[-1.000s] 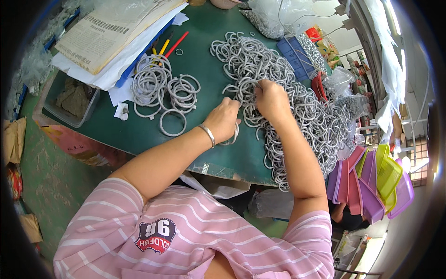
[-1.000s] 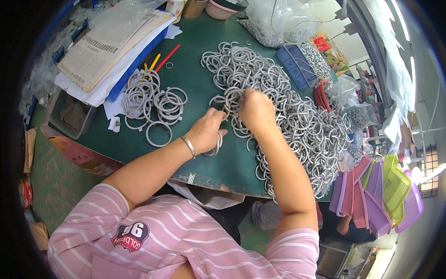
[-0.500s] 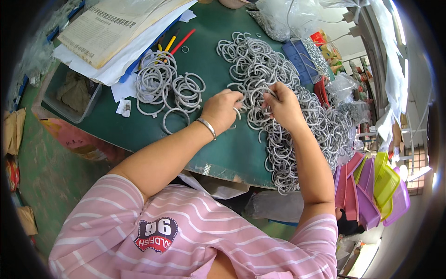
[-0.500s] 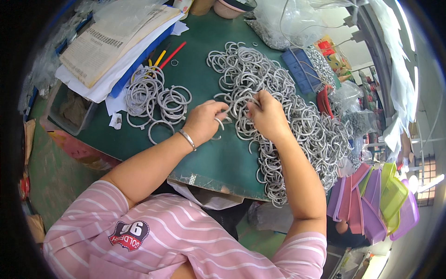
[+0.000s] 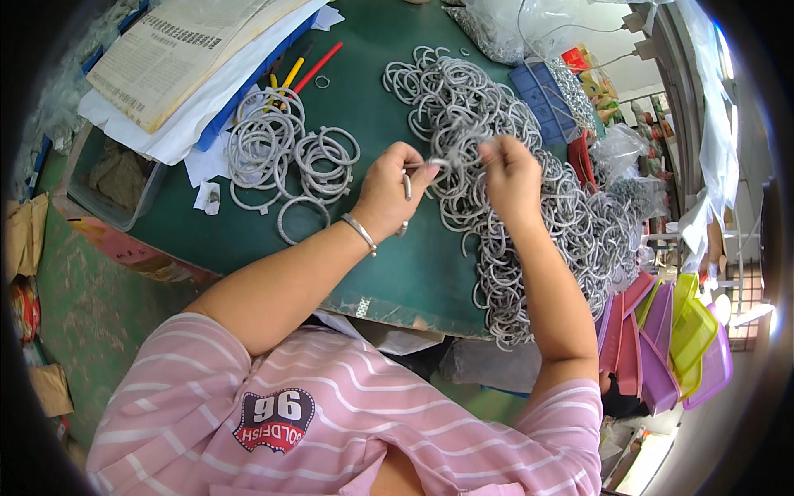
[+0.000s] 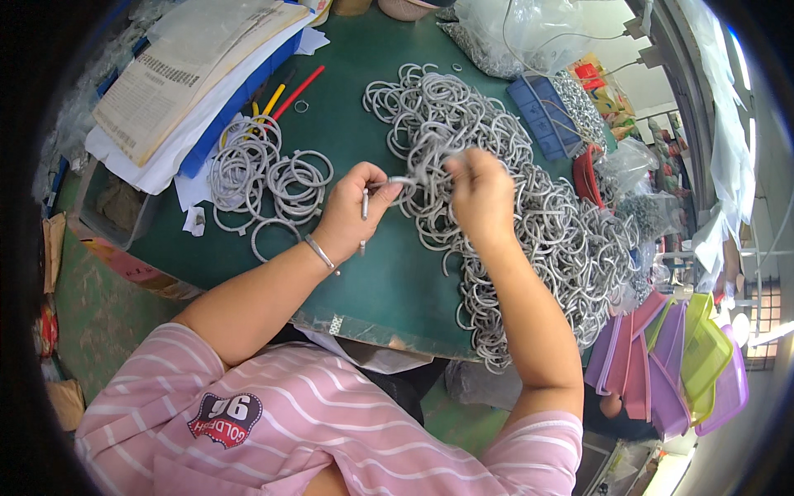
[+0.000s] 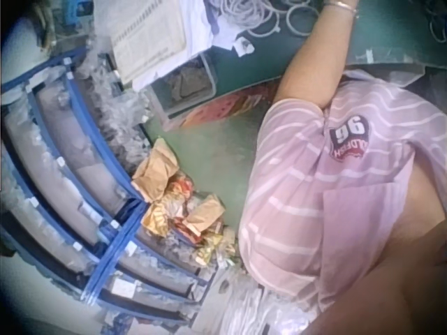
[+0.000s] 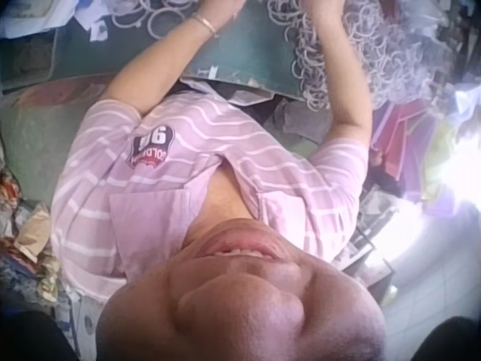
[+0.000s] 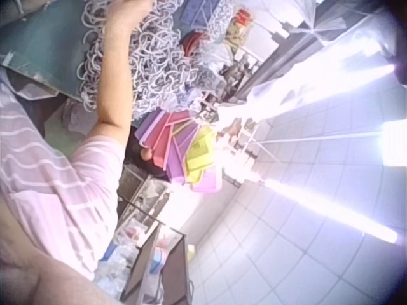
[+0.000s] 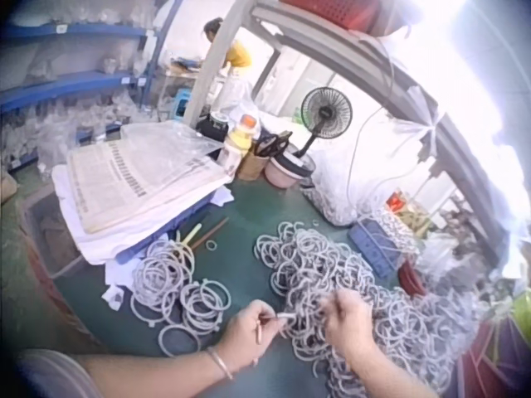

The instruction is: The person picks up several grey plastic rings from a pile on a table and bundles them together by hand. They then place the gathered rings into a white plastic bag hanging at the edge of the workstation.

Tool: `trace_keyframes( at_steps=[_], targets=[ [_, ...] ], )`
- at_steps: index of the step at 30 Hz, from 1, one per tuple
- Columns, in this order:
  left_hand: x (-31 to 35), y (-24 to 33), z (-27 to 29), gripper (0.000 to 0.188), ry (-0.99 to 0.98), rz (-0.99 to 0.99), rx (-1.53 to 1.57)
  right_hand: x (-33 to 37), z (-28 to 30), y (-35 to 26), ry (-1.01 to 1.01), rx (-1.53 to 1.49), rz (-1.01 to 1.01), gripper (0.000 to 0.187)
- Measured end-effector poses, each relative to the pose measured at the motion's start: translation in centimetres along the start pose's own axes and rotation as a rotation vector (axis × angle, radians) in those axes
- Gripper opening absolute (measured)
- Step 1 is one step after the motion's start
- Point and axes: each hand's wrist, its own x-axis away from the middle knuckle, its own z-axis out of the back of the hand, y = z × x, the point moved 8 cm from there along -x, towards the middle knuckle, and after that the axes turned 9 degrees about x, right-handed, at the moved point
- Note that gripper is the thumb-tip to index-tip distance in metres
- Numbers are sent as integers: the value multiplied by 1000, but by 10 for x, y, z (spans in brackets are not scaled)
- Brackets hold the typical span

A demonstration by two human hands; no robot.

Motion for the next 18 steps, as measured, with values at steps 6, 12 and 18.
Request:
trace_keyframes(
  at_steps=[6, 12, 18],
  targets=[
    [11, 3, -22, 16, -145, -160, -319, -11, 7, 42, -157, -237, -407, 11],
    [8, 9, -20, 16, -188, -150, -480, 28, -10, -64, -118, 115, 520, 12],
    [13, 23, -25, 10, -232, -176, -253, -10, -10, 47, -76, -646, -552, 14]
  ],
)
